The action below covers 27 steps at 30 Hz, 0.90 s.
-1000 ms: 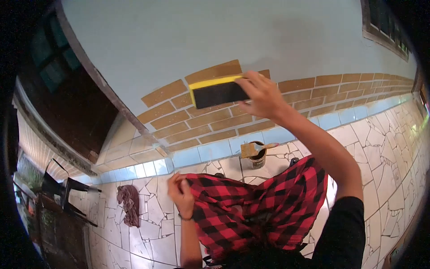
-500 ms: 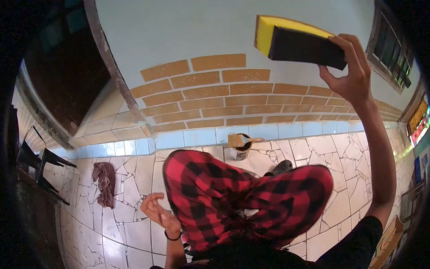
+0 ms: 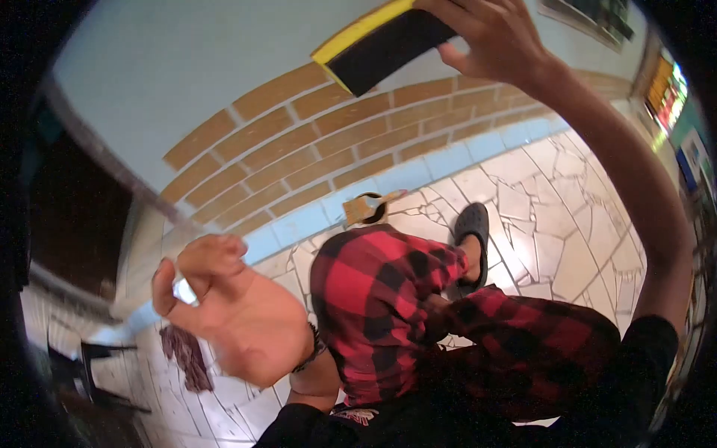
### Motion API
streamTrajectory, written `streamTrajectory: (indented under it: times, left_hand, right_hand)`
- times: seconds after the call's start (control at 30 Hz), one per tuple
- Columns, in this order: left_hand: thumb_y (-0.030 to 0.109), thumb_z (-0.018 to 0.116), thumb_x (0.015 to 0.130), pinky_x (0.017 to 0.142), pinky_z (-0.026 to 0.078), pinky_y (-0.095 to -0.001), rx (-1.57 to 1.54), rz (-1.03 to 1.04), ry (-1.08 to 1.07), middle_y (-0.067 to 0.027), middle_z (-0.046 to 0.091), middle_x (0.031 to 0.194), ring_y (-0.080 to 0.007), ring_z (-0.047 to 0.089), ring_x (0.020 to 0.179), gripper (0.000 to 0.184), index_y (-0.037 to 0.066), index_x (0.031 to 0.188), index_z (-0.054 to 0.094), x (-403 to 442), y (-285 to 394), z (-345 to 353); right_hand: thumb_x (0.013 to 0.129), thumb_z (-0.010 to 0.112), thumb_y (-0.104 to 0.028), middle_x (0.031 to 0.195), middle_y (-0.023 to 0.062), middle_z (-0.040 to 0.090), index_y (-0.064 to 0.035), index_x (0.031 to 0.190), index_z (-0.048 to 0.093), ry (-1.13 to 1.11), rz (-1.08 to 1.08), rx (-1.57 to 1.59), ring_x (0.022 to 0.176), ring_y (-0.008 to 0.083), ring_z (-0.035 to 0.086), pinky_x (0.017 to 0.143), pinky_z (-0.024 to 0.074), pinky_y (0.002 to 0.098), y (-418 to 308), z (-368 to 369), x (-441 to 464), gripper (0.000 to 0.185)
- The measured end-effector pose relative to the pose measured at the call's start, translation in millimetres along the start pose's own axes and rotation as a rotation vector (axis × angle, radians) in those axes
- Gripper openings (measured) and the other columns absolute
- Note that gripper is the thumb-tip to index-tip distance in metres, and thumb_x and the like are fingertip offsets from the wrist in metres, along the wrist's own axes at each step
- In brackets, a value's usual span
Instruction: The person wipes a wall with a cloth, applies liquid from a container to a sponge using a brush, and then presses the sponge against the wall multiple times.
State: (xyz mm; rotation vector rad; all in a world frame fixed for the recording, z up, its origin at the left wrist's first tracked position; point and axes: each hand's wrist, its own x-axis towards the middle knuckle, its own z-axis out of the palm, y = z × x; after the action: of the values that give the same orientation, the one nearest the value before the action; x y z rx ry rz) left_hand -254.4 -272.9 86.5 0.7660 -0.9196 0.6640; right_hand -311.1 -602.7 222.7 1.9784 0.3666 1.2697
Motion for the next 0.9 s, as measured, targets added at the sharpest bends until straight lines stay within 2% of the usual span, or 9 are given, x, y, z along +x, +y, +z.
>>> streamTrajectory:
  times: [0.07, 0.2, 0.33, 0.47, 0.57, 0.73, 0.8, 0.83, 0.9]
  left_hand:
    - [0.05, 0.053, 0.092, 0.091, 0.038, -0.047, -0.146, -0.036, -0.075, -0.0171, 0.058, 0.092, -0.0282, 0.051, 0.094, 0.075, 0.0, 0.145, 0.037, 2, -7, -2]
    - [0.04, 0.051, 0.095, 0.092, 0.038, -0.047, -0.051, -0.075, -0.083, -0.0186, 0.06, 0.092, -0.0276, 0.052, 0.093, 0.066, -0.005, 0.142, 0.038, 24, -53, 18]
    - [0.026, 0.052, 0.095, 0.093, 0.042, -0.0427, 0.018, -0.115, -0.3, -0.019, 0.061, 0.092, -0.0239, 0.055, 0.091, 0.057, -0.007, 0.14, 0.039, 40, -123, 28]
    - [0.026, 0.06, 0.093, 0.089, 0.043, -0.0381, 0.075, -0.315, -0.331, -0.0148, 0.065, 0.085, -0.0198, 0.058, 0.088, 0.051, -0.001, 0.133, 0.045, 1, -175, 33]
    - [0.026, 0.061, 0.094, 0.089, 0.044, -0.0383, 0.19, -0.239, -0.399, -0.0129, 0.065, 0.081, -0.0198, 0.058, 0.088, 0.046, 0.0, 0.13, 0.046, -11, -205, 30]
    - [0.026, 0.052, 0.095, 0.09, 0.044, -0.0456, 0.228, 0.29, -0.57, -0.0157, 0.064, 0.087, -0.0234, 0.057, 0.088, 0.041, 0.002, 0.127, 0.051, 107, -215, 50]
    - [0.025, 0.048, 0.095, 0.091, 0.042, -0.0478, 0.179, 0.318, -0.543, -0.0182, 0.064, 0.088, -0.026, 0.057, 0.089, 0.04, 0.001, 0.127, 0.052, 147, -203, 59]
    - [0.026, 0.045, 0.095, 0.091, 0.042, -0.048, 0.158, 0.31, -0.508, -0.0192, 0.064, 0.089, -0.027, 0.057, 0.09, 0.04, 0.002, 0.126, 0.052, 158, -197, 61]
    - [0.026, 0.043, 0.095, 0.092, 0.041, -0.0482, 0.168, 0.319, -0.389, -0.0203, 0.063, 0.091, -0.028, 0.056, 0.091, 0.041, 0.001, 0.126, 0.052, 160, -195, 62]
  right_hand:
    - [0.059, 0.083, -0.018, 0.109, 0.0072, 0.065, -0.009, 0.105, 0.066, -0.077, -0.056, -0.077, 0.104, 0.0258, 0.057, 0.09, 0.0403, 0.0479, 18, 4, -10, 0.051]
    - [0.061, 0.081, -0.015, 0.103, 0.0085, 0.06, -0.0081, 0.106, 0.062, -0.055, -0.021, -0.051, 0.099, 0.0268, 0.059, 0.087, 0.0423, 0.045, 44, 31, -25, 0.049]
    - [0.061, 0.08, -0.011, 0.101, 0.0086, 0.058, -0.0077, 0.106, 0.061, -0.031, 0.052, 0.066, 0.095, 0.0269, 0.059, 0.087, 0.0421, 0.0428, 51, 78, -42, 0.048]
    - [0.061, 0.081, -0.01, 0.1, 0.007, 0.059, -0.0083, 0.107, 0.062, 0.202, 0.134, 0.254, 0.096, 0.0255, 0.059, 0.089, 0.0403, 0.0454, 25, 156, -75, 0.05]
    - [0.065, 0.083, -0.019, 0.098, 0.0052, 0.061, -0.0126, 0.107, 0.065, 0.423, 0.211, 0.237, 0.094, 0.0236, 0.058, 0.088, 0.0382, 0.0457, -13, 207, -88, 0.046]
    - [0.077, 0.084, -0.032, 0.099, 0.0019, 0.063, -0.0174, 0.109, 0.067, 0.766, 0.131, 0.306, 0.091, 0.0189, 0.057, 0.087, 0.037, 0.0425, 1, 259, -49, 0.039]
    - [0.083, 0.082, -0.036, 0.101, 0.0011, 0.065, -0.0197, 0.114, 0.066, 0.716, 0.172, 0.228, 0.093, 0.017, 0.059, 0.095, 0.037, 0.0395, 8, 248, -39, 0.039]
    - [0.083, 0.081, -0.037, 0.101, 0.0013, 0.065, -0.0206, 0.117, 0.066, 0.823, 0.18, 0.219, 0.094, 0.0173, 0.06, 0.099, 0.0371, 0.0387, 8, 259, -37, 0.04]
    - [0.077, 0.087, -0.031, 0.11, 0.0012, 0.066, -0.0208, 0.121, 0.064, 0.701, 0.144, 0.17, 0.106, 0.0186, 0.062, 0.109, 0.0364, 0.0401, 24, 243, -53, 0.051]
